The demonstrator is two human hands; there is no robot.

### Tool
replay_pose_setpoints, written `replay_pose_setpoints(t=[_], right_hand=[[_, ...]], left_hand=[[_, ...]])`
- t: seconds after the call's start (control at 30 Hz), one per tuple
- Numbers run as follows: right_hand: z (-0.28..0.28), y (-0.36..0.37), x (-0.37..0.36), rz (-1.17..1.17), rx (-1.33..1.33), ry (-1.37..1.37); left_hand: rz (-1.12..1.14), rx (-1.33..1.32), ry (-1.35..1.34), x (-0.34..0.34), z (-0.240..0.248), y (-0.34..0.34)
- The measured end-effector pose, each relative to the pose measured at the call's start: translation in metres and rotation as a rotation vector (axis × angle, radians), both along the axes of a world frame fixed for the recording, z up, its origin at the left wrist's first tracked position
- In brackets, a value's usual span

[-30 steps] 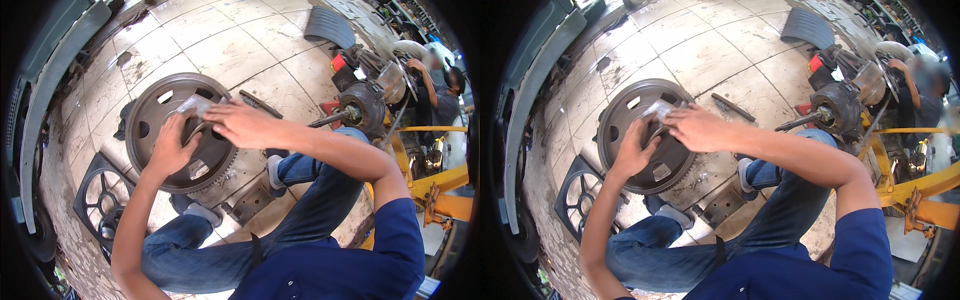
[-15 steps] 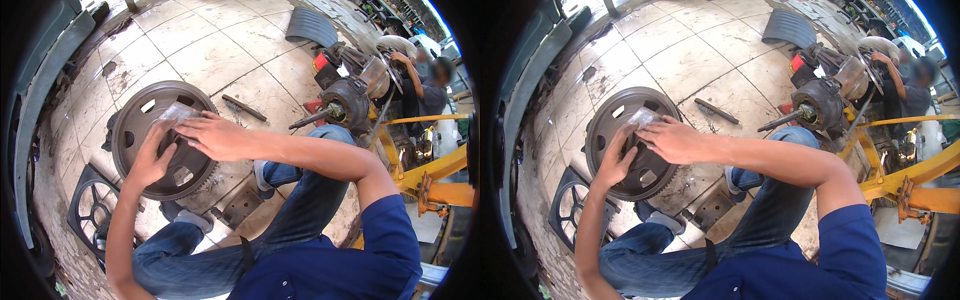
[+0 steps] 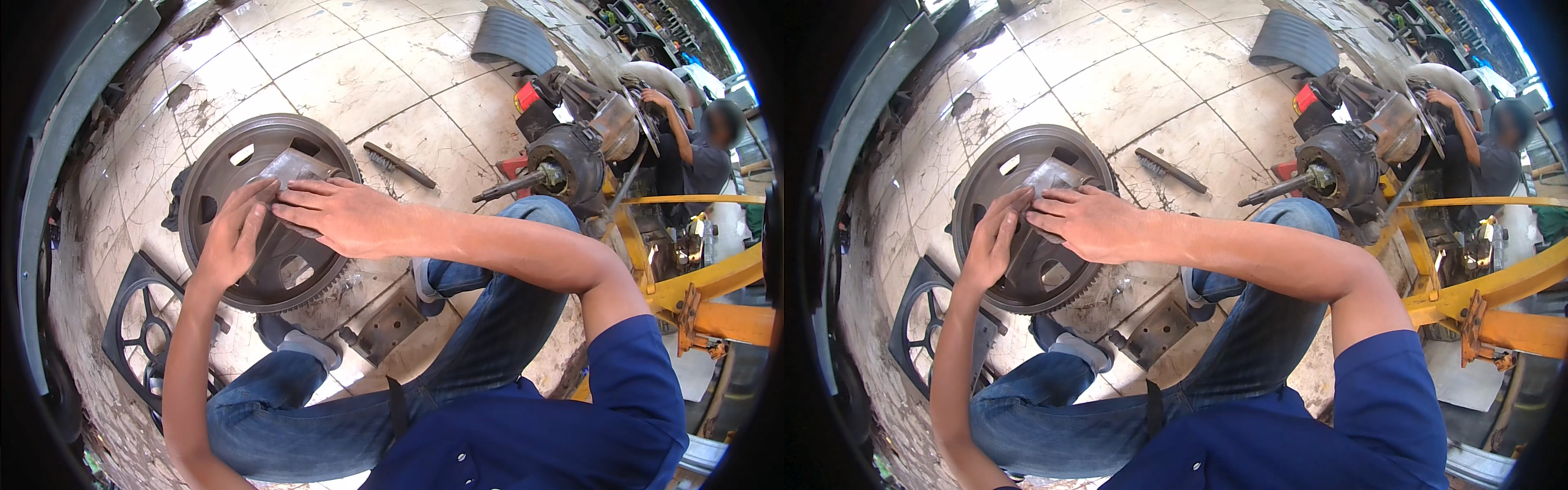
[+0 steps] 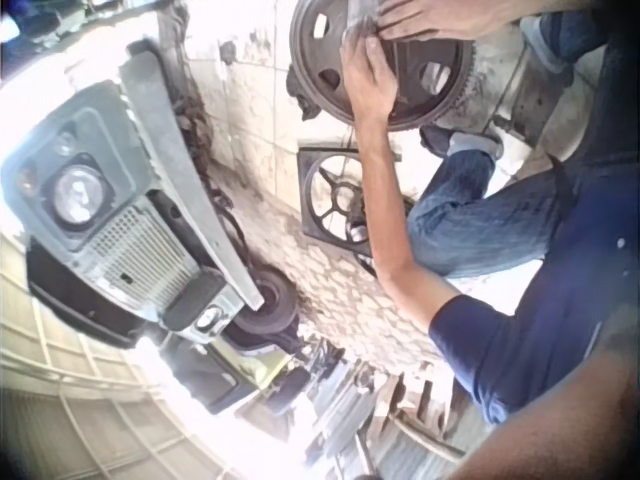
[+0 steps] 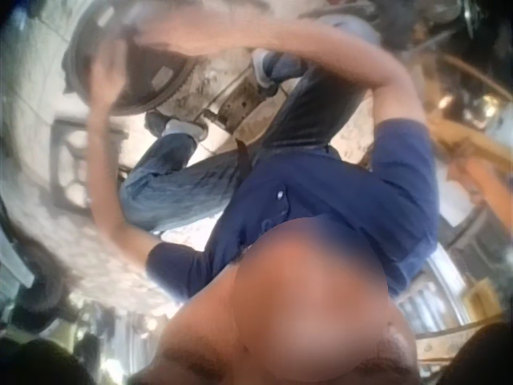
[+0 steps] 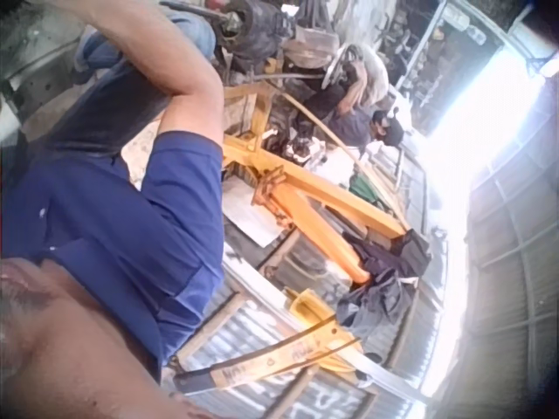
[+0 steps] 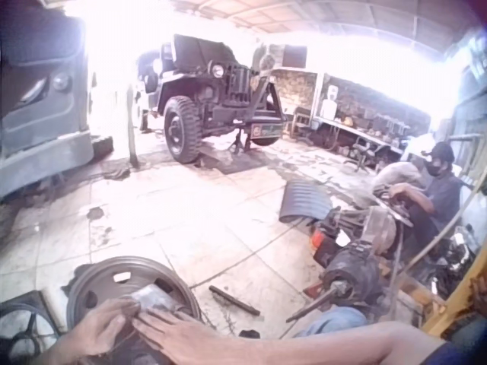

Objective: The person sits on the floor and uses a sanding block to smooth the surface of a circular metal part. They repeatedly rub the sanding block over the face and edges of the part, occasionally flipping it over to work on the other side.

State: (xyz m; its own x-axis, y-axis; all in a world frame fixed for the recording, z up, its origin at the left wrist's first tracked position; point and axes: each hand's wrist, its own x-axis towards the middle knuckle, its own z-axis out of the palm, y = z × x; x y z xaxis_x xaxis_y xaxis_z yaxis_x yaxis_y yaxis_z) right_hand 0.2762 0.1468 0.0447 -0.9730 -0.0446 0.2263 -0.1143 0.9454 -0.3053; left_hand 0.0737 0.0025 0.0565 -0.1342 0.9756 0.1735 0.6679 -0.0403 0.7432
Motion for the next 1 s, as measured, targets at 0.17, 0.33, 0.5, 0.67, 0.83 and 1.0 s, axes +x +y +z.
replay_pose_setpoints(t=[0.17, 0.33, 0.5, 0.67, 0.83, 1.0], right_hand=[[-0.002, 0.001, 0.002, 0.004, 0.094, 0.08], [-0.001, -0.003, -0.001, -0.033, 0.019, 0.029], [0.0, 0.0, 0.004, -0.01, 0.026, 0.055], [0.005, -0.001, 0.013, -0.012, 0.137, 0.033], [0.009, -0.005, 0.013, -0.002, 0.083, 0.031], [0.013, 0.001, 0.013, -0.025, -0.173, -0.002]], left_hand=[[0.057, -0.018, -0.095, -0.002, -0.004, -0.002], [0.093, -0.044, -0.066, 0.002, 0.003, -0.001], [0.014, -0.006, 0.067, -0.006, -0.002, -0.003], [-0.029, 0.044, 0.138, 0.0, 0.004, -0.001], [-0.029, 0.047, 0.14, 0.0, 0.007, 0.001], [-0.034, 0.053, 0.154, 0.0, 0.008, 0.003]])
